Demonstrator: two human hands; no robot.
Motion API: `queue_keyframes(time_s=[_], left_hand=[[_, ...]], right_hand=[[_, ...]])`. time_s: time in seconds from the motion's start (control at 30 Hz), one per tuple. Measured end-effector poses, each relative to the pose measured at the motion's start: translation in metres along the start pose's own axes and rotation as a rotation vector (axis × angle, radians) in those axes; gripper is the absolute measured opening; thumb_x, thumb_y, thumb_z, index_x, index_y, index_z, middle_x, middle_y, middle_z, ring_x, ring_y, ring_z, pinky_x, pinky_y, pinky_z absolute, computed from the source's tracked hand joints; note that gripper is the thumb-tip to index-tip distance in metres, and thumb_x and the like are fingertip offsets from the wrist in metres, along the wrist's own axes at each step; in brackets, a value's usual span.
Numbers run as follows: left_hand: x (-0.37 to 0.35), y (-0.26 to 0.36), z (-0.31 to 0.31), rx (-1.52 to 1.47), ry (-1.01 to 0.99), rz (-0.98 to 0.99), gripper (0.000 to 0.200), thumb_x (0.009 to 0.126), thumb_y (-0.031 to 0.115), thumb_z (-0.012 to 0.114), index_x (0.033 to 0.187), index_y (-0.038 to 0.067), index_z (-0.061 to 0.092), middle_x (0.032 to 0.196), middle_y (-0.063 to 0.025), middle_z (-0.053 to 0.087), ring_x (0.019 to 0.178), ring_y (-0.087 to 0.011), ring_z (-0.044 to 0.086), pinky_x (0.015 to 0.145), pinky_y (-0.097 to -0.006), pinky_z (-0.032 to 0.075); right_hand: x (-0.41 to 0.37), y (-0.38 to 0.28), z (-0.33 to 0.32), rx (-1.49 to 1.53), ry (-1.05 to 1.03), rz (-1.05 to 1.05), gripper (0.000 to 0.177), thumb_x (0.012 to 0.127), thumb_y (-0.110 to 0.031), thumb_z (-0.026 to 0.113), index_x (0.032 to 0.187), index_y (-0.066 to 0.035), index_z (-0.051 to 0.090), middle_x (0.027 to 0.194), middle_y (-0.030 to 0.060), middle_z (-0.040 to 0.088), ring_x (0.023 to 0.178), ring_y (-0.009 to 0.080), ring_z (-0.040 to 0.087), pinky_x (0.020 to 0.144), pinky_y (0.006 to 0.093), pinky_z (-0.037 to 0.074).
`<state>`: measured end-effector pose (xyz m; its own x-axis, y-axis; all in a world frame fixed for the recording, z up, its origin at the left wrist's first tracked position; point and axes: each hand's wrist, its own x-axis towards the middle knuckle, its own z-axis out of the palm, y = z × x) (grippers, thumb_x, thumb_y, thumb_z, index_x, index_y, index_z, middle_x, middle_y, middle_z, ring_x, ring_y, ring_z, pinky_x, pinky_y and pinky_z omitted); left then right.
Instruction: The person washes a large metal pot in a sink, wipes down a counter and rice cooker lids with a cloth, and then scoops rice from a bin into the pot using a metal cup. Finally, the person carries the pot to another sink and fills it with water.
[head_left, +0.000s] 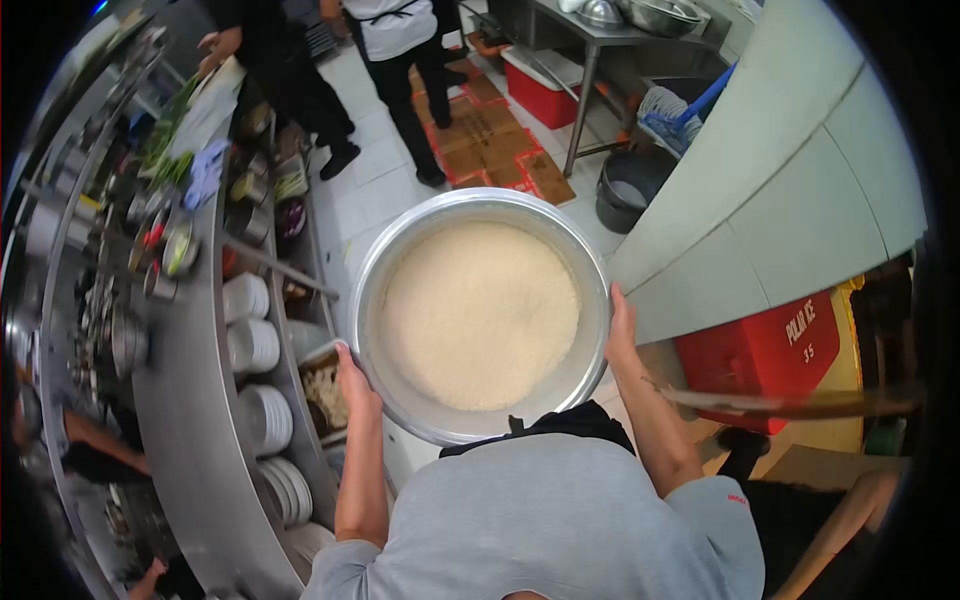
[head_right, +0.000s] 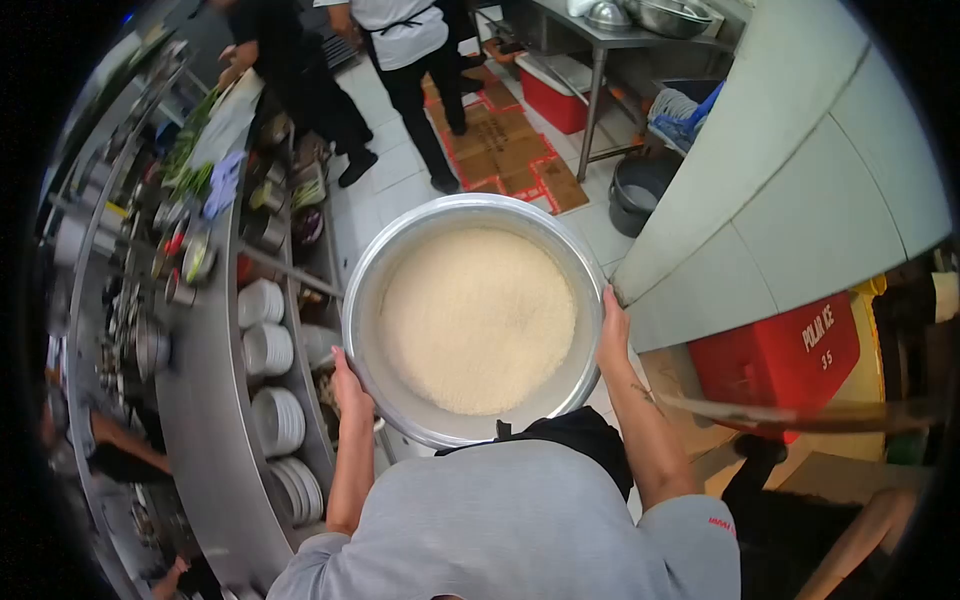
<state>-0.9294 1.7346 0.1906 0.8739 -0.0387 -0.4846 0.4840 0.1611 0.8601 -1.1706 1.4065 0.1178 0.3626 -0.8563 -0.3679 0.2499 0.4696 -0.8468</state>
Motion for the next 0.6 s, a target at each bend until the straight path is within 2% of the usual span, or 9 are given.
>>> queue_keyframes(time_s=[0.03, 0.17, 0.2, 0.3, 0.33, 0.43, 0.5, 0.6], left_hand=[[0.008, 0.014, 0.020, 0.009, -0.020, -0.079, 0.065, 0.087, 0.048, 0.046, 0.123, -0.007, 0.041, 0.122, -0.0158, 0.048, 0.107, -0.0247, 0.050, 0.092, -0.0319, 0.038], [0.082, 0.022, 0.095, 0.136, -0.077, 0.047, 0.067, 0.087, 0.049, 0.047, 0.116, -0.011, 0.044, 0.117, -0.0167, 0.050, 0.101, -0.0235, 0.052, 0.085, -0.0318, 0.043], [0.087, 0.028, 0.126, 0.182, 0.035, 0.049, 0.066, 0.087, 0.049, 0.046, 0.112, -0.012, 0.047, 0.111, -0.0159, 0.054, 0.095, -0.0223, 0.054, 0.081, -0.0317, 0.045], [0.123, 0.031, 0.189, 0.110, -0.185, 0.016, 0.062, 0.087, 0.049, 0.046, 0.107, -0.010, 0.051, 0.103, -0.0143, 0.057, 0.090, -0.0210, 0.055, 0.081, -0.0317, 0.044], [0.134, 0.035, 0.210, 0.141, -0.220, 0.017, 0.058, 0.087, 0.048, 0.046, 0.100, -0.008, 0.054, 0.096, -0.0125, 0.059, 0.086, -0.0197, 0.056, 0.078, -0.0312, 0.045], [0.160, 0.043, 0.281, 0.108, -0.211, -0.002, 0.055, 0.088, 0.047, 0.046, 0.099, -0.007, 0.054, 0.096, -0.0124, 0.058, 0.085, -0.0189, 0.056, 0.076, -0.0307, 0.045], [0.172, 0.049, 0.321, 0.123, -0.225, 0.031, 0.055, 0.088, 0.046, 0.046, 0.101, -0.007, 0.054, 0.097, -0.0126, 0.059, 0.085, -0.0187, 0.056, 0.076, -0.0306, 0.045], [0.180, 0.058, 0.369, 0.123, -0.291, 0.012, 0.053, 0.088, 0.044, 0.047, 0.102, -0.007, 0.054, 0.098, -0.0124, 0.059, 0.086, -0.0184, 0.057, 0.077, -0.0303, 0.046]], right_hand=[[0.018, -0.001, 0.003, 0.036, 0.017, 0.008, 0.054, 0.087, -0.036, 0.049, 0.118, 0.008, 0.046, 0.120, 0.0126, 0.048, 0.107, 0.0182, 0.046, 0.091, 0.0291, 0.036], [0.062, -0.019, 0.018, 0.166, 0.003, 0.024, 0.055, 0.087, -0.037, 0.050, 0.119, 0.007, 0.046, 0.122, 0.0129, 0.047, 0.108, 0.0193, 0.046, 0.091, 0.0297, 0.037], [0.080, -0.029, 0.025, 0.193, -0.026, 0.006, 0.055, 0.087, -0.037, 0.050, 0.119, 0.007, 0.045, 0.122, 0.0130, 0.047, 0.108, 0.0196, 0.046, 0.092, 0.0298, 0.037], [0.128, -0.044, 0.037, 0.114, 0.242, -0.032, 0.054, 0.087, -0.037, 0.049, 0.119, 0.006, 0.045, 0.120, 0.0133, 0.049, 0.107, 0.0204, 0.047, 0.091, 0.0299, 0.038], [0.137, -0.047, 0.034, 0.104, 0.263, -0.007, 0.054, 0.087, -0.037, 0.049, 0.119, 0.006, 0.045, 0.119, 0.0133, 0.049, 0.106, 0.0205, 0.048, 0.091, 0.0301, 0.038], [0.206, -0.077, 0.054, 0.185, 0.236, 0.005, 0.055, 0.087, -0.039, 0.049, 0.119, 0.006, 0.046, 0.117, 0.0131, 0.051, 0.103, 0.0211, 0.050, 0.090, 0.0309, 0.039], [0.233, -0.099, 0.059, 0.291, 0.180, 0.038, 0.055, 0.087, -0.040, 0.049, 0.118, 0.005, 0.047, 0.115, 0.0128, 0.052, 0.102, 0.0216, 0.051, 0.089, 0.0315, 0.040], [0.270, -0.124, 0.061, 0.289, 0.170, -0.017, 0.054, 0.088, -0.041, 0.048, 0.116, 0.004, 0.049, 0.113, 0.0132, 0.054, 0.102, 0.0220, 0.052, 0.088, 0.0319, 0.040]])
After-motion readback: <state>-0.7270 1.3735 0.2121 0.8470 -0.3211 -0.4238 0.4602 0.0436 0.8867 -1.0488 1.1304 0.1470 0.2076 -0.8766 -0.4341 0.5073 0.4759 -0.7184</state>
